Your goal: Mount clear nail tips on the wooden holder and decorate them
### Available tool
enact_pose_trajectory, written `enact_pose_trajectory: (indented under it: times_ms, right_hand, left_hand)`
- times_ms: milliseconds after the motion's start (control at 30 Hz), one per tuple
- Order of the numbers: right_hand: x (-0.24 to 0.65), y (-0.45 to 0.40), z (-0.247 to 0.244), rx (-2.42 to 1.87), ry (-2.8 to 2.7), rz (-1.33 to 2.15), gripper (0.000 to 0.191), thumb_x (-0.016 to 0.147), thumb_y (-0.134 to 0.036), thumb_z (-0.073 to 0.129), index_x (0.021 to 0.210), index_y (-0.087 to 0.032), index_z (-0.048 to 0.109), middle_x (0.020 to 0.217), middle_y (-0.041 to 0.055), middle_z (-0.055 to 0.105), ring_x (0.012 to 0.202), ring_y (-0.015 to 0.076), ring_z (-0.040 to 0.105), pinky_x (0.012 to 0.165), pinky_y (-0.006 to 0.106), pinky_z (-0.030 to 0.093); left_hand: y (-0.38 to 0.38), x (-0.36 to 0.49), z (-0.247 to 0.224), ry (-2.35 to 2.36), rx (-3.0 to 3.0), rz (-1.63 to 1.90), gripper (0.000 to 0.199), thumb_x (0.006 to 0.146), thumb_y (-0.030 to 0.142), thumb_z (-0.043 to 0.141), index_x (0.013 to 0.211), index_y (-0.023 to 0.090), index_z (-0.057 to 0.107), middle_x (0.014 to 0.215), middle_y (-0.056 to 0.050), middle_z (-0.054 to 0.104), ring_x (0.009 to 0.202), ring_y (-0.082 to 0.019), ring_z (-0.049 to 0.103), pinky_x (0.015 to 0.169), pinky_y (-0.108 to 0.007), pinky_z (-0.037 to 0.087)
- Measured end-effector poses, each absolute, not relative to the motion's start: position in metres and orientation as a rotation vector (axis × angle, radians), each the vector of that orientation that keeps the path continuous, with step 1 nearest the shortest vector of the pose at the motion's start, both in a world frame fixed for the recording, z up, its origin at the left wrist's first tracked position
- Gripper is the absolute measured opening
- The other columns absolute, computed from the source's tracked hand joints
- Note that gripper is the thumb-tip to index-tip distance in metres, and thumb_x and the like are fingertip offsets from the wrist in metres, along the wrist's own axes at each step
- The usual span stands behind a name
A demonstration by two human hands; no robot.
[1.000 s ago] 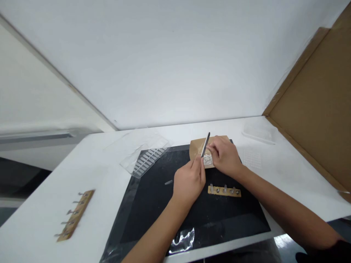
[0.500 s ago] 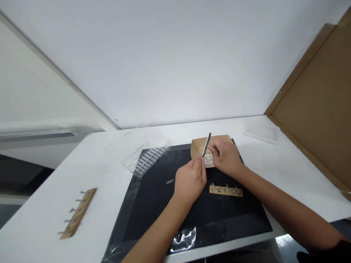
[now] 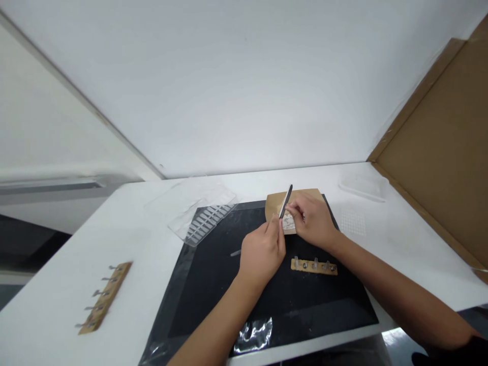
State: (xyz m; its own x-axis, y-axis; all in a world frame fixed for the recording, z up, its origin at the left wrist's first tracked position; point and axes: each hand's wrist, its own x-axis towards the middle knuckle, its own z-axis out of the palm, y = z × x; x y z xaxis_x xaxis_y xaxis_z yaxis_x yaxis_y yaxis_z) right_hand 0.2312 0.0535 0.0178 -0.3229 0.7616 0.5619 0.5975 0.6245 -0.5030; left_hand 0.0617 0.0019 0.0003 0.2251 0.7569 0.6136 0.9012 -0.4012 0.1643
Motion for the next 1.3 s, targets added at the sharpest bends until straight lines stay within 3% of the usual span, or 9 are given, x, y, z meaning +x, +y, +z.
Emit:
enact_pose_trajectory:
  times_ms: [233, 633, 833, 1100, 1300]
  right_hand:
    - [0.2339, 0.0569, 0.0168, -1.065, -2.069, 0.252, 0.027, 0.105, -0.030, 0.048, 0.078, -0.023, 0.048, 0.077, 0.0022, 0.062, 0.069, 0.0184, 0.056, 0.064, 0.032, 0.037]
    - [0.2344, 0.0560, 0.0190, -1.077, -2.118, 0.192, 0.029, 0.107, -0.032, 0.046, 0.080, -0.023, 0.050, 0.080, 0.0026, 0.064, 0.070, 0.0183, 0.057, 0.063, 0.032, 0.035]
    - [0.2380, 0.0540, 0.0173, -0.993, -2.234, 0.237, 0.023, 0.106, -0.028, 0.048, 0.084, -0.023, 0.053, 0.082, 0.0027, 0.066, 0.073, 0.0189, 0.059, 0.064, 0.032, 0.037]
    - [0.2344, 0.0547, 0.0184, -1.041, -2.201, 0.155, 0.025, 0.106, -0.028, 0.048, 0.082, -0.023, 0.052, 0.081, 0.0027, 0.066, 0.070, 0.0181, 0.058, 0.062, 0.032, 0.033]
    - [0.2355, 0.0560, 0.0185, -1.062, -2.168, 0.129, 0.026, 0.106, -0.028, 0.048, 0.081, -0.022, 0.053, 0.078, 0.0025, 0.066, 0.069, 0.0180, 0.057, 0.062, 0.032, 0.031]
  left_hand:
    - [0.0033, 0.0603, -0.0006, -1.547, -2.280, -0.923, 0.027, 0.108, 0.021, 0.046, 0.090, 0.017, 0.066, 0.072, -0.005, 0.071, 0.059, -0.018, 0.067, 0.054, -0.029, 0.040]
    - [0.0016, 0.0590, 0.0005, -1.579, -2.282, -0.902, 0.025, 0.108, 0.023, 0.045, 0.105, 0.017, 0.069, 0.072, -0.005, 0.072, 0.062, -0.017, 0.068, 0.055, -0.028, 0.042]
    - [0.0031, 0.0588, -0.0029, -1.554, -2.306, -0.902, 0.026, 0.107, 0.022, 0.047, 0.093, 0.018, 0.068, 0.072, -0.005, 0.072, 0.060, -0.018, 0.068, 0.054, -0.029, 0.041]
    - [0.0019, 0.0576, -0.0032, -1.501, -2.306, -0.943, 0.024, 0.107, 0.020, 0.048, 0.092, 0.017, 0.067, 0.074, -0.005, 0.073, 0.061, -0.017, 0.068, 0.055, -0.028, 0.042]
    - [0.0001, 0.0584, -0.0047, -1.447, -2.232, -0.880, 0.021, 0.107, 0.019, 0.048, 0.105, 0.015, 0.069, 0.069, -0.003, 0.070, 0.057, -0.016, 0.066, 0.051, -0.028, 0.039]
